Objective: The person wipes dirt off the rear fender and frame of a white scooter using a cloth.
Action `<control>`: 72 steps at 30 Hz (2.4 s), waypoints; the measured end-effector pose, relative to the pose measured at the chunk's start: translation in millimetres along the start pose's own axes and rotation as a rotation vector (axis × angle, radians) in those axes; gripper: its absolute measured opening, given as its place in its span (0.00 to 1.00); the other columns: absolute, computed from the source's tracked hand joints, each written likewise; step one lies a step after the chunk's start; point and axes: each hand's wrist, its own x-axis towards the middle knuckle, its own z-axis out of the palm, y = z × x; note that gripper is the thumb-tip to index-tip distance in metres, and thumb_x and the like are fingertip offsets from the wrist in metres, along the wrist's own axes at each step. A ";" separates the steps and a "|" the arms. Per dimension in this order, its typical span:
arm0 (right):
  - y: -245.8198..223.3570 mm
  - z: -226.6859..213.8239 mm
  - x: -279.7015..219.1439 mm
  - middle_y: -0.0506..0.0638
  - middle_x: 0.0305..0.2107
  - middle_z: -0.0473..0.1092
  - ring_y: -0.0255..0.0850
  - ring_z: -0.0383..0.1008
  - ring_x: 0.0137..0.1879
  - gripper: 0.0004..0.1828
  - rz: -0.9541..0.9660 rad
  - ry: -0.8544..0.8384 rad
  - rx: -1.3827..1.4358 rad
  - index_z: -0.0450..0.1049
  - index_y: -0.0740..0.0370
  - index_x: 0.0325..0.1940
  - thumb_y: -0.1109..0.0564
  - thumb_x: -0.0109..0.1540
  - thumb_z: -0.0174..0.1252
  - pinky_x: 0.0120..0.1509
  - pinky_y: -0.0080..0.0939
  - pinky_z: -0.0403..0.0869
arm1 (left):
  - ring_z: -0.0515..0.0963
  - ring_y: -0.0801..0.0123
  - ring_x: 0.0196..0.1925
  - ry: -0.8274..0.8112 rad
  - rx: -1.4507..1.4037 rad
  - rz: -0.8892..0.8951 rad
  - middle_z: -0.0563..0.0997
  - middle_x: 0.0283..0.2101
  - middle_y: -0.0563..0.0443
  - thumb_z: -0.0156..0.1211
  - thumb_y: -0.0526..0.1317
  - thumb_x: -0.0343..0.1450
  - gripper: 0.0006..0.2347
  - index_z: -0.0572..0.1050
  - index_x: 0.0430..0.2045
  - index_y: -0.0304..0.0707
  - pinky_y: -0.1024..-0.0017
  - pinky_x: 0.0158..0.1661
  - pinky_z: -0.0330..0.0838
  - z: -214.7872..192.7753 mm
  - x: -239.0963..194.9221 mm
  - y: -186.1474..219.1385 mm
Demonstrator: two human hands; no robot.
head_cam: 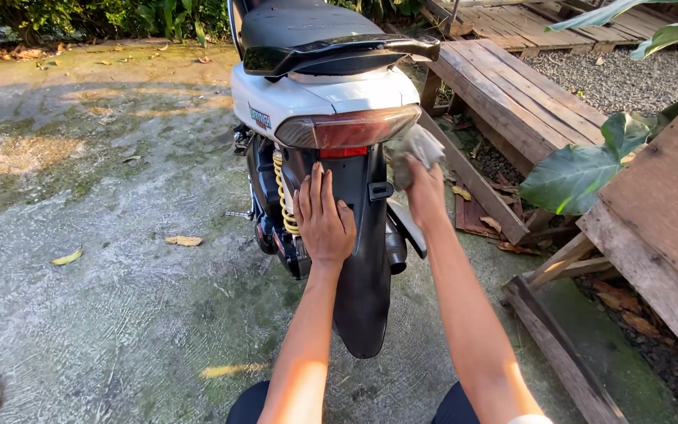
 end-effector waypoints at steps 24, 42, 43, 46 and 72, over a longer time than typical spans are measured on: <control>-34.4 19.6 -54.5 0.49 0.20 0.67 0.39 0.67 0.34 0.11 -0.054 -0.215 -0.547 0.76 0.56 0.31 0.52 0.62 0.52 0.49 0.40 0.66 | 0.60 0.57 0.77 -0.021 0.040 -0.005 0.60 0.76 0.45 0.39 0.40 0.78 0.22 0.65 0.70 0.41 0.53 0.75 0.53 -3.6 -0.2 4.4; -10.0 8.8 -116.8 0.62 0.77 0.40 0.56 0.40 0.80 0.37 -0.052 -0.098 -0.537 0.48 0.72 0.77 0.56 0.66 0.47 0.81 0.53 0.48 | 0.62 0.57 0.75 0.002 0.073 0.024 0.62 0.76 0.45 0.41 0.42 0.77 0.22 0.66 0.69 0.40 0.54 0.74 0.53 4.2 -3.2 -1.3; -0.6 3.2 -116.4 0.62 0.77 0.40 0.56 0.40 0.80 0.37 -0.052 -0.101 -0.538 0.48 0.72 0.77 0.56 0.66 0.47 0.81 0.53 0.48 | 0.62 0.57 0.75 0.003 0.073 0.021 0.62 0.76 0.45 0.41 0.42 0.77 0.22 0.66 0.69 0.40 0.54 0.74 0.53 3.8 -2.3 -1.0; 16.6 -7.9 -120.6 0.59 0.77 0.37 0.49 0.36 0.81 0.37 -0.174 -0.170 -0.522 0.45 0.68 0.79 0.63 0.66 0.47 0.82 0.50 0.43 | 0.63 0.57 0.75 0.006 0.069 0.024 0.63 0.75 0.45 0.40 0.42 0.78 0.22 0.66 0.69 0.40 0.55 0.73 0.53 1.5 -2.5 0.3; -3.5 -23.2 -68.0 0.61 0.63 0.66 0.48 0.65 0.69 0.25 -0.180 0.051 -0.444 0.65 0.63 0.69 0.54 0.69 0.55 0.68 0.52 0.68 | 0.64 0.58 0.75 0.054 0.033 0.020 0.64 0.75 0.47 0.41 0.40 0.78 0.22 0.68 0.68 0.41 0.55 0.74 0.53 0.9 -2.4 -0.4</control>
